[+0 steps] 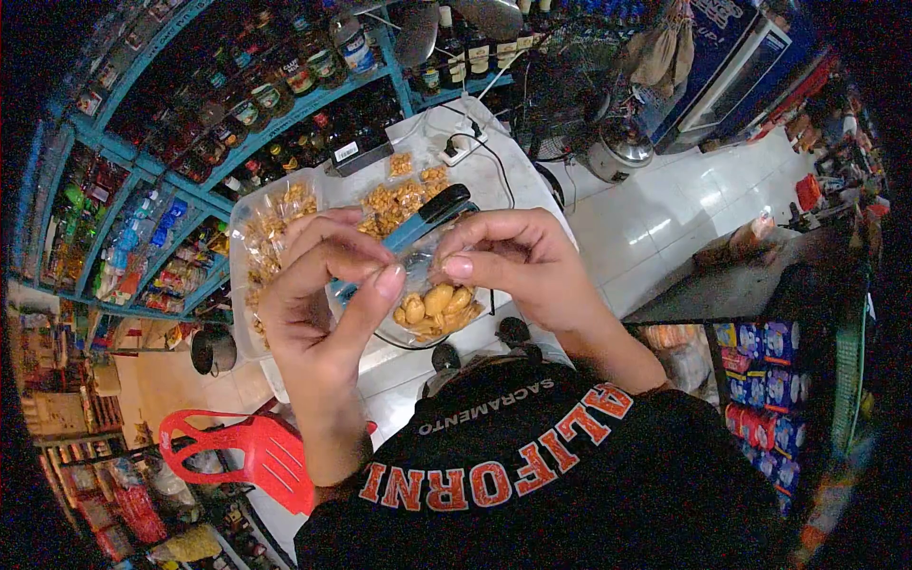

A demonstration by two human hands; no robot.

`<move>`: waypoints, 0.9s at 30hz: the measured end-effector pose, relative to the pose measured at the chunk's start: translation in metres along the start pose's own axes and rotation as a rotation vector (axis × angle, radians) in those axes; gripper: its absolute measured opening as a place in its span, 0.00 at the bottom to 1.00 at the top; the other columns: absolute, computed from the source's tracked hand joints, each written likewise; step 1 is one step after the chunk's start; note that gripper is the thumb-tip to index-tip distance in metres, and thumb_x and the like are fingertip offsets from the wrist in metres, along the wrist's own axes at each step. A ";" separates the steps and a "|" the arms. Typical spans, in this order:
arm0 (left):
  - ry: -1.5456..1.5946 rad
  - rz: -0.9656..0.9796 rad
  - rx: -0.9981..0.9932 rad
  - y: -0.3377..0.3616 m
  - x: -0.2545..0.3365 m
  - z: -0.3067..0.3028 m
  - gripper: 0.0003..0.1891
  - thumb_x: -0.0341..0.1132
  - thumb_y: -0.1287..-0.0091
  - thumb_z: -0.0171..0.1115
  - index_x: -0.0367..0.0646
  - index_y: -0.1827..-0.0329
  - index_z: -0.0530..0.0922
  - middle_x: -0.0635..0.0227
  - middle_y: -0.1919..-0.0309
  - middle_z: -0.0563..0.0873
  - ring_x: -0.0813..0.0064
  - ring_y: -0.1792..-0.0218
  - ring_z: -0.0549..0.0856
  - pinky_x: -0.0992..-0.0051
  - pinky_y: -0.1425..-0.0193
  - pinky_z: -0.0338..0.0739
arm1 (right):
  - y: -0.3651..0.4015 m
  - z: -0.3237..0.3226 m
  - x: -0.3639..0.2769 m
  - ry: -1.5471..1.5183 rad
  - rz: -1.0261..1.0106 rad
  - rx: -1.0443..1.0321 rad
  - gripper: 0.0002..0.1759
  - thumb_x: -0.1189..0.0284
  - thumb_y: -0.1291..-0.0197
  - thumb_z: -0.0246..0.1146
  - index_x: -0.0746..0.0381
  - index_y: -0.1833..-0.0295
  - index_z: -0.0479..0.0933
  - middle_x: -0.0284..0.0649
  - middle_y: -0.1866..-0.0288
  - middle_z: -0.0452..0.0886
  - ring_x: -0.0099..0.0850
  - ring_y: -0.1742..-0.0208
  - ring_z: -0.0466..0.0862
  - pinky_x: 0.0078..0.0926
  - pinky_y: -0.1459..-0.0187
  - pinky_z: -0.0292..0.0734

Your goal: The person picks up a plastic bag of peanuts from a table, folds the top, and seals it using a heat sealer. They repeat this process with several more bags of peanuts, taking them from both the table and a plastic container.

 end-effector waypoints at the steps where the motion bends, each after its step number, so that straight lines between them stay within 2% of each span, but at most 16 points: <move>1: 0.002 -0.002 0.001 0.000 0.001 0.000 0.05 0.27 0.56 0.64 0.39 0.80 0.75 0.67 0.74 0.79 0.67 0.57 0.72 0.67 0.46 0.59 | 0.000 0.000 0.000 -0.036 0.007 0.001 0.05 0.77 0.49 0.60 0.69 0.67 0.76 0.39 0.68 0.78 0.23 0.64 0.77 0.20 0.58 0.70; 8: 0.008 0.076 -0.037 -0.007 0.000 -0.003 0.04 0.26 0.57 0.63 0.39 0.80 0.75 0.67 0.74 0.79 0.66 0.58 0.73 0.67 0.47 0.60 | -0.004 -0.007 0.010 -0.124 -0.049 -0.059 0.09 0.73 0.44 0.55 0.69 0.65 0.76 0.42 0.66 0.79 0.28 0.64 0.77 0.24 0.59 0.71; 10: -0.048 0.131 0.010 -0.013 -0.006 -0.012 0.04 0.27 0.56 0.64 0.39 0.79 0.76 0.66 0.74 0.79 0.68 0.58 0.73 0.69 0.49 0.62 | -0.007 -0.017 0.016 -0.222 -0.084 0.008 0.12 0.70 0.43 0.56 0.67 0.60 0.76 0.39 0.63 0.80 0.24 0.64 0.78 0.20 0.60 0.73; 12: -0.140 0.126 0.051 -0.022 -0.014 -0.022 0.05 0.28 0.55 0.65 0.39 0.78 0.77 0.67 0.74 0.79 0.70 0.59 0.74 0.71 0.50 0.63 | -0.008 -0.025 0.020 -0.222 -0.085 0.057 0.11 0.71 0.43 0.55 0.68 0.60 0.76 0.41 0.63 0.79 0.26 0.65 0.79 0.22 0.59 0.74; 13: -0.230 0.122 0.092 -0.028 -0.021 -0.028 0.05 0.29 0.54 0.65 0.39 0.77 0.77 0.67 0.74 0.79 0.72 0.61 0.74 0.73 0.52 0.65 | -0.007 -0.031 0.022 -0.203 -0.098 0.158 0.11 0.71 0.43 0.55 0.68 0.61 0.76 0.41 0.63 0.79 0.27 0.65 0.79 0.24 0.59 0.74; 14: -0.311 0.078 0.103 -0.036 -0.035 -0.034 0.06 0.30 0.53 0.65 0.38 0.75 0.78 0.67 0.74 0.79 0.73 0.62 0.75 0.75 0.53 0.66 | -0.006 -0.039 0.023 -0.180 -0.106 0.252 0.10 0.71 0.43 0.56 0.68 0.62 0.76 0.42 0.63 0.79 0.28 0.65 0.79 0.25 0.59 0.74; 15: -0.395 0.031 0.120 -0.043 -0.055 -0.041 0.07 0.31 0.52 0.65 0.37 0.74 0.78 0.66 0.74 0.80 0.73 0.64 0.76 0.76 0.55 0.67 | -0.005 -0.045 0.028 -0.176 -0.084 0.226 0.10 0.71 0.43 0.56 0.68 0.62 0.76 0.42 0.63 0.79 0.28 0.65 0.79 0.25 0.59 0.74; 17: -0.456 -0.060 0.127 -0.052 -0.109 -0.053 0.09 0.33 0.52 0.65 0.36 0.74 0.78 0.63 0.73 0.80 0.70 0.66 0.78 0.75 0.59 0.69 | 0.001 -0.063 0.039 -0.036 -0.115 0.333 0.10 0.71 0.44 0.56 0.68 0.64 0.76 0.44 0.62 0.78 0.30 0.65 0.79 0.26 0.59 0.74; 18: -0.526 -0.045 0.064 -0.056 -0.138 -0.060 0.09 0.35 0.52 0.65 0.38 0.74 0.79 0.61 0.73 0.80 0.67 0.66 0.78 0.73 0.60 0.70 | 0.003 -0.072 0.047 -0.038 -0.102 0.313 0.10 0.71 0.44 0.56 0.68 0.64 0.76 0.44 0.62 0.78 0.30 0.65 0.79 0.26 0.59 0.74; 20: -0.696 -0.056 -0.037 -0.060 -0.198 -0.072 0.10 0.38 0.52 0.65 0.41 0.74 0.80 0.60 0.72 0.81 0.63 0.66 0.79 0.70 0.61 0.71 | 0.011 -0.090 0.057 -0.096 -0.080 0.453 0.11 0.69 0.43 0.56 0.68 0.64 0.75 0.45 0.60 0.78 0.31 0.66 0.79 0.27 0.60 0.74; 21: -0.797 -0.081 -0.071 -0.060 -0.224 -0.076 0.10 0.40 0.52 0.65 0.43 0.74 0.80 0.60 0.72 0.81 0.61 0.65 0.79 0.68 0.62 0.72 | 0.014 -0.095 0.056 -0.097 -0.076 0.450 0.11 0.69 0.43 0.56 0.68 0.64 0.75 0.45 0.60 0.78 0.31 0.66 0.79 0.27 0.60 0.74; 23: -0.785 -0.126 -0.080 -0.059 -0.253 -0.080 0.11 0.42 0.52 0.65 0.44 0.74 0.81 0.60 0.72 0.81 0.60 0.66 0.79 0.68 0.62 0.72 | 0.021 -0.105 0.057 -0.129 0.057 0.671 0.15 0.68 0.43 0.55 0.66 0.54 0.72 0.45 0.54 0.76 0.29 0.67 0.78 0.26 0.61 0.74; 24: -0.771 -0.169 -0.091 -0.060 -0.268 -0.080 0.11 0.44 0.52 0.64 0.46 0.73 0.81 0.60 0.72 0.81 0.60 0.67 0.79 0.67 0.62 0.72 | 0.023 -0.104 0.056 -0.128 0.055 0.678 0.15 0.68 0.43 0.55 0.66 0.54 0.72 0.45 0.54 0.76 0.29 0.67 0.78 0.26 0.61 0.74; 25: -0.764 -0.168 -0.099 -0.060 -0.294 -0.082 0.11 0.44 0.52 0.64 0.46 0.73 0.81 0.60 0.72 0.81 0.60 0.67 0.79 0.67 0.62 0.72 | 0.026 -0.104 0.054 -0.059 0.009 0.704 0.18 0.68 0.42 0.55 0.63 0.47 0.68 0.45 0.51 0.74 0.27 0.66 0.78 0.25 0.61 0.74; 26: -0.729 -0.276 -0.138 -0.060 -0.326 -0.088 0.12 0.45 0.52 0.64 0.46 0.72 0.81 0.60 0.71 0.81 0.60 0.66 0.79 0.68 0.62 0.72 | 0.028 -0.104 0.051 0.012 -0.035 0.732 0.22 0.67 0.42 0.54 0.60 0.41 0.64 0.44 0.47 0.72 0.26 0.66 0.78 0.24 0.61 0.73; 27: -0.692 -0.388 -0.180 -0.057 -0.346 -0.088 0.13 0.47 0.51 0.64 0.47 0.72 0.81 0.60 0.70 0.81 0.61 0.66 0.80 0.69 0.62 0.73 | 0.031 -0.105 0.049 0.103 0.019 0.702 0.27 0.67 0.39 0.51 0.50 0.35 0.54 0.40 0.38 0.63 0.22 0.64 0.76 0.24 0.61 0.72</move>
Point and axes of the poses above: each hand's wrist, its own y-axis away from the middle knuckle, its own z-axis out of the palm, x = y × z, the point moved 2 cm from there along -y, towards the middle knuckle
